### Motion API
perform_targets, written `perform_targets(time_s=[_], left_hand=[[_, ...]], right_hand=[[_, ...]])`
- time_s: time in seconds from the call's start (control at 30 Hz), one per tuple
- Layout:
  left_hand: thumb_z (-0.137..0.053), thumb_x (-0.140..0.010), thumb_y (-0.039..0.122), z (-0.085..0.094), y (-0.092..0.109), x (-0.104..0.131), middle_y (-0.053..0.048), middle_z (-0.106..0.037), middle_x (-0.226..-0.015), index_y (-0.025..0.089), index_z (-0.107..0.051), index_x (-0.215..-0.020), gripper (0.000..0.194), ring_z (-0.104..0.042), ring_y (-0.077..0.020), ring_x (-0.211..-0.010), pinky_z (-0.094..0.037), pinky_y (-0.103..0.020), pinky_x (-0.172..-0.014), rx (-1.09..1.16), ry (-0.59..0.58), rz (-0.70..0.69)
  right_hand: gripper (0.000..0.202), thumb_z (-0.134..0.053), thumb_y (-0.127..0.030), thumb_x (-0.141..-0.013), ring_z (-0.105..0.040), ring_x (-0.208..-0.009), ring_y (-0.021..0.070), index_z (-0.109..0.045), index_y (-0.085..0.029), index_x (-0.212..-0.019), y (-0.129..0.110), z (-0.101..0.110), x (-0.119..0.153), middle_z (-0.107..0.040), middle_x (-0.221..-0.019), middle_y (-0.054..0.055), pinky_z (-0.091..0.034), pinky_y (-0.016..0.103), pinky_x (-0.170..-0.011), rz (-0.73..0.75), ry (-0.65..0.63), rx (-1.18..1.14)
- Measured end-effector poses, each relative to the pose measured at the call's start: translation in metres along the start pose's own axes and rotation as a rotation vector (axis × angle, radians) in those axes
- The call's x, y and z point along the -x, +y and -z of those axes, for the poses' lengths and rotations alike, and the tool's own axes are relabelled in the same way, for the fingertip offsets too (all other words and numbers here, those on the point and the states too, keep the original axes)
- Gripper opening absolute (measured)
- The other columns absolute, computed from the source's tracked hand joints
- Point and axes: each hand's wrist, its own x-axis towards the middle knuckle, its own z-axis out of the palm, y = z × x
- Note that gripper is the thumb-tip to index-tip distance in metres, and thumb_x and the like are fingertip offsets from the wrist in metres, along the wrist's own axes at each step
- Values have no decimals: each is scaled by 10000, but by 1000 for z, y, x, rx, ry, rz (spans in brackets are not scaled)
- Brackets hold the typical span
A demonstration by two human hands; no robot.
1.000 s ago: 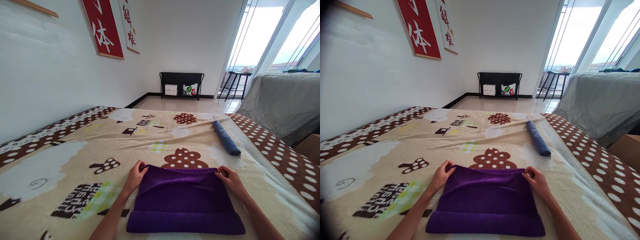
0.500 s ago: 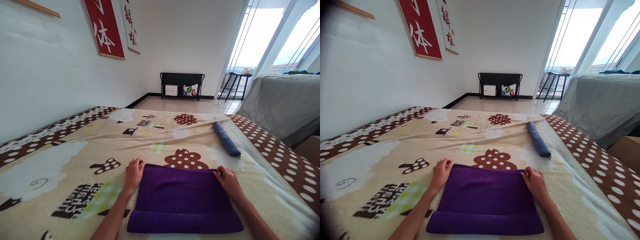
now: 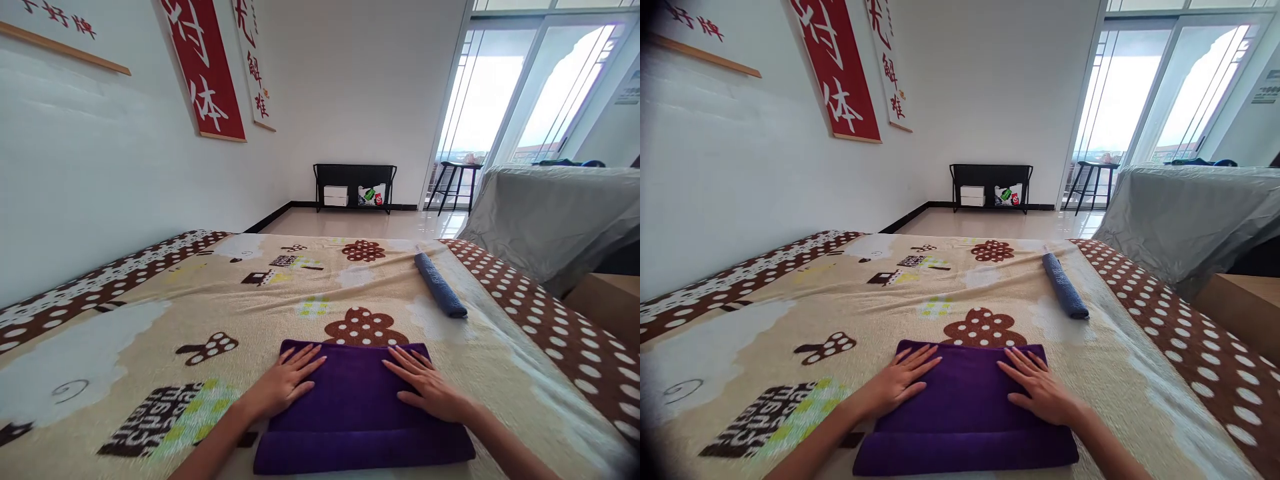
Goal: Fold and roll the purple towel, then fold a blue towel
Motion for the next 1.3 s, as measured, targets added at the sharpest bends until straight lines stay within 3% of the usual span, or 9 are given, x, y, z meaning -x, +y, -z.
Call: perform_targets(time_s=[0.1, 0.2, 0.33, 0.43, 0.5, 0.6, 0.9, 1.1, 1.3], left_hand=[[-402, -1018, 387, -7, -30, 35, -2, -315, -1589, 414, -180, -1527, 556, -326, -194, -1456, -266, -459, -1186, -86, 106, 152], [-410, -1011, 326, -6, -28, 56, -14, -445, -1522, 376, -291, -1510, 515, -414, -173, -1408, -332, -408, -1157, -133, 235, 224], [-465, -969, 236, 2, 22, 77, -42, -549, -1446, 271, -403, -1483, 518, -500, -174, -1345, -457, -318, -1056, -235, 426, 170], [-531, -916, 195, -4, 66, 93, -32, -607, -1386, 244, -500, -1416, 503, -559, -179, -1285, -484, -281, -1023, -335, 480, -53], [-544, -879, 158, -13, 86, 100, -13, -668, -1298, 245, -574, -1340, 470, -614, -171, -1203, -493, -262, -1000, -401, 515, -143], [-502, -822, 81, -26, 101, 105, -7, -698, -1237, 221, -597, -1301, 508, -634, -167, -1146, -475, -275, -1016, -447, 543, -67], [-462, -693, 19, -42, 106, 89, -39, -694, -1139, 232, -558, -1225, 581, -623, -231, -1072, -454, -402, -990, -250, 507, 172], [-475, -725, 3, -35, 112, 68, -72, -681, -1040, 198, -611, -1100, 444, -602, -267, -999, -427, -444, -942, -259, 334, 340], [-427, -782, 11, -21, 106, 57, -74, -653, -895, 184, -632, -946, 315, -584, -259, -889, -434, -412, -845, -290, 286, 340]], right_hand=[[569, -400, -554, -987, -145, -1493, 233, -229, -432, -1515, 43, 1, 39, -191, -1603, -35, -142, 540, -1215, -139, 120, 6], [510, -368, -513, -1004, -247, -1467, 225, -312, -413, -1501, 67, -4, 77, -290, -1573, -33, -253, 504, -1198, -230, 231, 36], [508, -407, -443, -1001, -380, -1407, 241, -354, -375, -1502, 52, -23, 121, -379, -1531, -2, -414, 460, -1111, -252, 442, 212], [567, -532, -377, -950, -501, -1320, 219, -373, -374, -1494, 18, -41, 138, -479, -1465, -5, -486, 345, -1032, -51, 549, 397], [603, -581, -325, -913, -590, -1223, 193, -395, -354, -1486, -3, -51, 140, -563, -1387, -6, -510, 276, -965, 83, 603, 482], [609, -569, -242, -884, -643, -1143, 163, -424, -318, -1470, -17, -62, 133, -617, -1322, -13, -515, 239, -891, 136, 645, 545], [465, -497, -132, -784, -632, -1136, 215, -638, -295, -1196, 0, -76, 112, -680, -1214, 12, -458, 376, -963, -84, 575, 256], [396, -470, -108, -698, -621, -1022, 226, -604, -240, -1046, -13, -60, 89, -689, -1053, 38, -400, 414, -963, -162, 586, 207], [281, -452, -104, -719, -602, -882, 186, -566, -224, -945, -17, -50, 74, -667, -926, 18, -389, 380, -905, -202, 579, 214]])
